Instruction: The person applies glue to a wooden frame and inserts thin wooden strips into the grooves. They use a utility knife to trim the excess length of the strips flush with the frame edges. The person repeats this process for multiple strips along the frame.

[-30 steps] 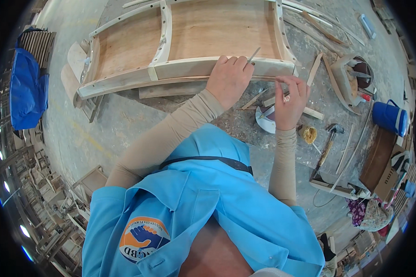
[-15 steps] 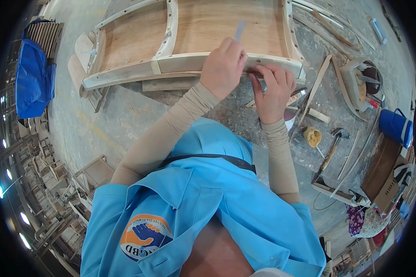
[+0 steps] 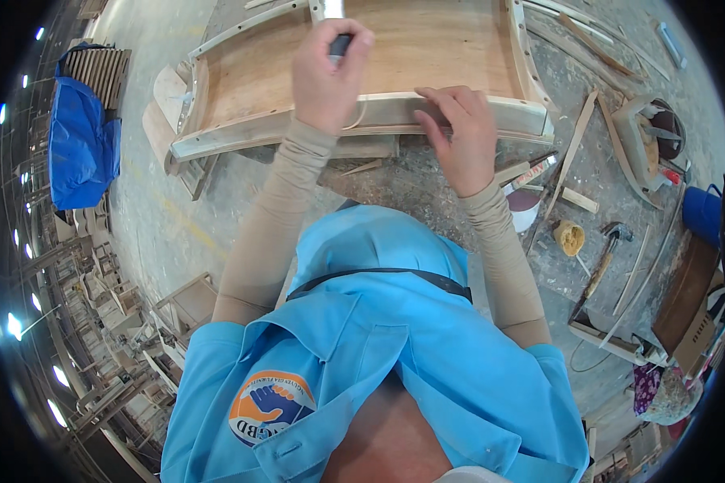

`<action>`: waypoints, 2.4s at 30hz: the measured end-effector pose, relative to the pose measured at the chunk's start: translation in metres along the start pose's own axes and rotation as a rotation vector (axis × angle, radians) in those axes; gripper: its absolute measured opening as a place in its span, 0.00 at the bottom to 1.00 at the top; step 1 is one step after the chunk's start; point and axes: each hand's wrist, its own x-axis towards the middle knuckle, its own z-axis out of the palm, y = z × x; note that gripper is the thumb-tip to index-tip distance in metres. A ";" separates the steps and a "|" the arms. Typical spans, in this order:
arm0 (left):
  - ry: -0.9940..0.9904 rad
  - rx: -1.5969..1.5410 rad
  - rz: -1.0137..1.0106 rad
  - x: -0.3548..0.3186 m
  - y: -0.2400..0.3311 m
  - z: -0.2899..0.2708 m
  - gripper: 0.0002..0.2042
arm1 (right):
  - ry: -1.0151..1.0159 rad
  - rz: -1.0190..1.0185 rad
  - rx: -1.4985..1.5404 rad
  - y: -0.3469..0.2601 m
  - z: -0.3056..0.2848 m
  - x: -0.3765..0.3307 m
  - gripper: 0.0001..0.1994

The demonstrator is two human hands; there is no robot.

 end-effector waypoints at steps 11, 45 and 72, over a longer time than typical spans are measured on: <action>-0.214 0.033 0.065 -0.007 0.018 -0.027 0.05 | -0.181 0.529 1.008 -0.017 0.049 0.020 0.11; -0.200 0.347 0.148 -0.086 -0.052 -0.088 0.17 | 0.281 0.504 0.642 0.008 -0.098 -0.033 0.14; -0.764 0.394 0.270 -0.016 -0.048 -0.152 0.13 | 0.310 0.543 -0.184 -0.031 -0.042 -0.104 0.31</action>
